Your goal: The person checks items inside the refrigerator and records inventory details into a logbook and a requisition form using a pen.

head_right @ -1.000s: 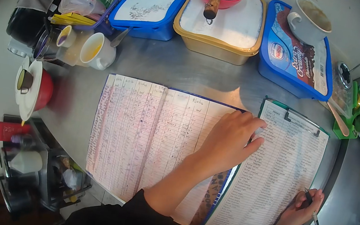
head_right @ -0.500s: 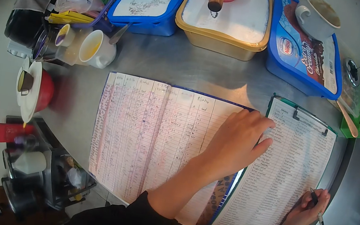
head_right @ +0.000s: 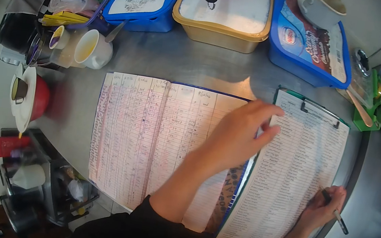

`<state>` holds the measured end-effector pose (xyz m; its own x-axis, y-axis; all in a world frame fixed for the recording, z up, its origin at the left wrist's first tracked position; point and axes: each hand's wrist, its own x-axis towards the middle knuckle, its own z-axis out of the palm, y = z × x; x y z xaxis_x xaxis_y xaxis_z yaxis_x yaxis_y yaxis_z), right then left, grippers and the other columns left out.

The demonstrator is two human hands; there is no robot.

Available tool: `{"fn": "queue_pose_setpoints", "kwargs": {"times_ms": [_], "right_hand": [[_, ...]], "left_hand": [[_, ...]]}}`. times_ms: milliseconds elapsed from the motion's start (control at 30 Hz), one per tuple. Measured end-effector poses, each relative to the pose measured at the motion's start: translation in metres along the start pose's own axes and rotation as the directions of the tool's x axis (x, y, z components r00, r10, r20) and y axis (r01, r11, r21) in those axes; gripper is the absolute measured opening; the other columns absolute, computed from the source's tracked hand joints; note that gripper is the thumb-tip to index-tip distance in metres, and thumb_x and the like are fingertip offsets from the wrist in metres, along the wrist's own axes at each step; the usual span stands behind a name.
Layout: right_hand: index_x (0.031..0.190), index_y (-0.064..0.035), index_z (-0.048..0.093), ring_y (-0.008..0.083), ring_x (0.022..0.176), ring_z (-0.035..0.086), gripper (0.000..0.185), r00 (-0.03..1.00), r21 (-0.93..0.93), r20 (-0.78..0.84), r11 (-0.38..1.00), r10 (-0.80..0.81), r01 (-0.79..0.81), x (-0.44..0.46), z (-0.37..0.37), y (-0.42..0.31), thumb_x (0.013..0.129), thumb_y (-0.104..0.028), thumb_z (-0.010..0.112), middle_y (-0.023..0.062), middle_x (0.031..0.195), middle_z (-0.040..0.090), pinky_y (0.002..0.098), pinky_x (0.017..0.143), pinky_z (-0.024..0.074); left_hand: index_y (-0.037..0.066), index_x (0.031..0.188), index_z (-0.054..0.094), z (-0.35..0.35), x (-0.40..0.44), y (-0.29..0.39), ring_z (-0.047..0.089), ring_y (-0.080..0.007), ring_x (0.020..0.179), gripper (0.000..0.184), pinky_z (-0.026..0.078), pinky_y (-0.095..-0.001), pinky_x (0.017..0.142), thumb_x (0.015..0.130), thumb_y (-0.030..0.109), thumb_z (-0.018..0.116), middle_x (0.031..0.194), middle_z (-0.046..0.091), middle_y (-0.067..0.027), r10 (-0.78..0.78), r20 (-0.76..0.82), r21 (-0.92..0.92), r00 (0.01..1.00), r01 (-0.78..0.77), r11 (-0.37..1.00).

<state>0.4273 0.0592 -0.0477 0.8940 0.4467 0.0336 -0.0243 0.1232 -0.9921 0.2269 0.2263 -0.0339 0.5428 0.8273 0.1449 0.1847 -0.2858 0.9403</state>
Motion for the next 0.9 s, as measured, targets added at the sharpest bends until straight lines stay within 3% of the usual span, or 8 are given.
{"fn": "queue_pose_setpoints", "kwargs": {"times_ms": [100, 167, 233, 400, 500, 700, 767, 900], "right_hand": [[0.076, -0.0096, 0.049, 0.0017, 0.042, 0.029, 0.023, 0.995, -0.068, 0.076, 0.996, -0.059, 0.065, 0.001, -0.006, 0.005, 0.093, -0.024, 0.049, -0.005, 0.058, 0.04, 0.017, 0.037, 0.0202], [0.077, -0.0093, 0.05, 0.0014, 0.042, 0.032, 0.023, 0.998, -0.215, -0.067, 0.977, -0.016, 0.001, -0.007, 0.018, -0.007, 0.093, -0.025, 0.05, -0.0055, 0.056, 0.04, 0.0165, 0.037, 0.0203], [0.079, -0.0088, 0.051, 0.0012, 0.045, 0.039, 0.018, 0.987, -0.366, 0.155, 0.931, 0.051, 0.01, -0.014, 0.033, -0.029, 0.091, -0.021, 0.054, -0.0026, 0.06, 0.051, 0.016, 0.038, 0.0228], [0.077, -0.0024, 0.052, 0.0069, 0.056, 0.054, 0.019, 0.751, -0.154, 0.656, 0.962, -0.069, 0.223, -0.074, 0.17, -0.057, 0.075, 0.0, 0.071, 0.0043, 0.066, 0.058, 0.0185, 0.05, 0.0408], [0.06, -0.0055, 0.047, 0.005, 0.046, 0.047, 0.029, 0.811, -0.257, 0.561, 0.966, 0.167, -0.021, -0.094, 0.234, -0.013, 0.08, -0.012, 0.067, 0.0012, 0.052, 0.052, 0.0202, 0.043, 0.0333], [0.06, -0.0035, 0.048, 0.0049, 0.046, 0.045, 0.024, 0.81, -0.211, 0.586, 0.971, 0.032, 0.114, -0.1, 0.232, 0.023, 0.078, -0.008, 0.062, 0.0016, 0.052, 0.052, 0.0215, 0.044, 0.0338], [0.061, -0.0024, 0.049, 0.0045, 0.046, 0.045, 0.022, 0.77, -0.321, 0.636, 0.894, -0.04, 0.312, -0.1, 0.234, 0.018, 0.078, -0.007, 0.062, 0.0016, 0.051, 0.052, 0.0216, 0.044, 0.0345], [0.061, -0.0013, 0.05, 0.0067, 0.045, 0.048, 0.021, 0.742, -0.331, 0.661, 0.842, -0.115, 0.425, -0.102, 0.235, 0.021, 0.077, -0.008, 0.063, 0.0036, 0.05, 0.053, 0.0225, 0.045, 0.0364]], "left_hand": [[0.005, 0.103, 0.061, -0.043, -0.001, 0.011, 0.059, -0.0158, 0.071, 0.025, 0.047, -0.0283, 0.068, 0.078, 0.005, 0.065, 0.092, 0.063, -0.0103, -0.092, -0.167, -0.05, 0.982, 0.084, 0.995], [0.01, 0.097, 0.066, -0.084, -0.011, 0.006, 0.055, -0.0203, 0.083, 0.02, 0.044, -0.0284, 0.072, 0.077, 0.006, 0.065, 0.087, 0.059, -0.0073, 0.059, -0.345, 0.371, 0.937, 0.078, 0.925], [0.013, 0.091, 0.068, -0.108, -0.024, -0.009, 0.047, -0.0228, 0.1, 0.019, 0.037, -0.0319, 0.086, 0.074, 0.005, 0.065, 0.094, 0.057, -0.005, 0.062, -0.42, 0.538, 0.905, 0.193, 0.821], [0.016, 0.087, 0.069, -0.113, -0.04, -0.022, 0.039, -0.0238, 0.111, 0.022, 0.018, -0.0432, 0.1, 0.068, 0.006, 0.065, 0.107, 0.053, -0.0038, -0.056, -0.371, 0.522, 0.927, 0.258, 0.813], [0.017, 0.087, 0.07, -0.117, -0.042, -0.026, 0.038, -0.0233, 0.113, 0.024, 0.015, -0.043, 0.102, 0.065, 0.007, 0.067, 0.107, 0.053, -0.004, -0.085, -0.343, 0.463, 0.935, 0.247, 0.851], [0.018, 0.091, 0.07, -0.121, -0.042, -0.028, 0.037, -0.0211, 0.115, 0.03, 0.013, -0.0391, 0.103, 0.062, 0.012, 0.072, 0.106, 0.054, -0.0012, -0.156, -0.315, 0.446, 0.936, 0.29, 0.847], [0.018, 0.091, 0.07, -0.121, -0.041, -0.029, 0.037, -0.021, 0.115, 0.031, 0.013, -0.0393, 0.103, 0.061, 0.012, 0.073, 0.106, 0.055, -0.0011, -0.167, -0.316, 0.438, 0.934, 0.3, 0.848], [0.018, 0.09, 0.071, -0.123, -0.04, -0.03, 0.038, -0.021, 0.114, 0.032, 0.013, -0.0399, 0.103, 0.059, 0.014, 0.074, 0.105, 0.055, -0.0014, -0.157, -0.317, 0.444, 0.935, 0.293, 0.846]]}}
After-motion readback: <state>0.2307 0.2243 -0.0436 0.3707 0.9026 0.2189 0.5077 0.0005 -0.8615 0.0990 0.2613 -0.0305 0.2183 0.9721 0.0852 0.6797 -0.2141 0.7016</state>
